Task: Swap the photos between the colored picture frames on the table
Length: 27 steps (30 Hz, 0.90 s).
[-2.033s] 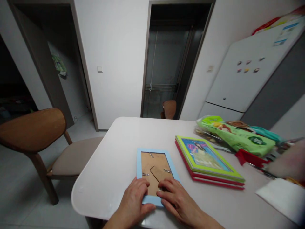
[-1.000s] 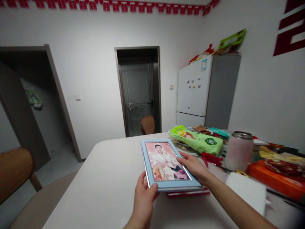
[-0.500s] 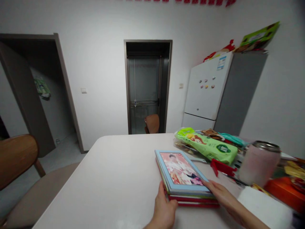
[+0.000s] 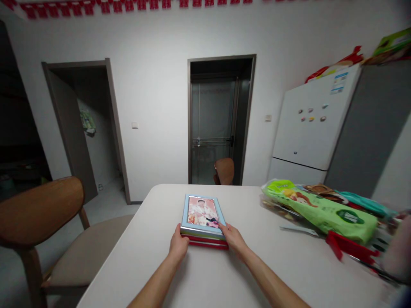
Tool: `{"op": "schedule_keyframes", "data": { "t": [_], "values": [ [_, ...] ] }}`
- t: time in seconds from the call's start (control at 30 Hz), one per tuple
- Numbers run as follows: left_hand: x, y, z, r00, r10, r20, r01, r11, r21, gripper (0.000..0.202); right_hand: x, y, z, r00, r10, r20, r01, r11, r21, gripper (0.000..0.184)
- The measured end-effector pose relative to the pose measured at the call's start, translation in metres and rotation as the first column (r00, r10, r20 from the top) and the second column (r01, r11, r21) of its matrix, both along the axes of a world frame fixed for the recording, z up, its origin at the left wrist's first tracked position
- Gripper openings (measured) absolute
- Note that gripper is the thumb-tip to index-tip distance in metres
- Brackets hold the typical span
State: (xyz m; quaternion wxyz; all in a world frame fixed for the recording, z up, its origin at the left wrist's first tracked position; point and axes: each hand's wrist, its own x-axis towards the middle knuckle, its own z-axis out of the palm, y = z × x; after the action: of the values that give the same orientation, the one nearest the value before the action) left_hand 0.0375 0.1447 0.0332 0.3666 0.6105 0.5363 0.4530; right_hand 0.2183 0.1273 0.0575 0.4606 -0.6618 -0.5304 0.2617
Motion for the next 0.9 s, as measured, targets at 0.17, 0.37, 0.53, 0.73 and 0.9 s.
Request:
{"op": "schedule_keyframes", "data": {
  "t": [0.17, 0.37, 0.53, 0.73, 0.9],
  "values": [
    [-0.015, -0.007, 0.004, 0.987, 0.111, 0.118, -0.102, 0.992, -0.074, 0.027, -0.001, 0.008, 0.004, 0.996, -0.079, -0.03, 0.08, 0.995, 0.063, 0.032],
    [-0.012, -0.055, 0.079, 0.947, -0.005, 0.322, 0.003, 1.0, 0.007, 0.057, -0.042, -0.047, 0.051, 0.986, 0.037, -0.163, -0.001, 0.976, 0.219, 0.065],
    [0.0, -0.109, 0.15, 0.629, -0.528, 0.571, 0.376, 0.849, 0.371, 0.081, -0.089, -0.11, 0.117, 0.628, 0.599, -0.497, -0.247, 0.759, 0.603, 0.074],
    [-0.007, -0.128, 0.139, 0.521, -0.568, 0.638, 0.425, 0.82, 0.383, 0.086, -0.091, -0.124, 0.111, 0.551, 0.604, -0.576, -0.292, 0.786, 0.544, 0.073],
    [-0.018, -0.104, 0.114, 0.541, -0.22, 0.812, 0.366, 0.931, 0.008, 0.044, -0.083, -0.105, 0.093, 0.461, 0.414, -0.785, -0.267, 0.908, 0.322, 0.026]
  ]
}}
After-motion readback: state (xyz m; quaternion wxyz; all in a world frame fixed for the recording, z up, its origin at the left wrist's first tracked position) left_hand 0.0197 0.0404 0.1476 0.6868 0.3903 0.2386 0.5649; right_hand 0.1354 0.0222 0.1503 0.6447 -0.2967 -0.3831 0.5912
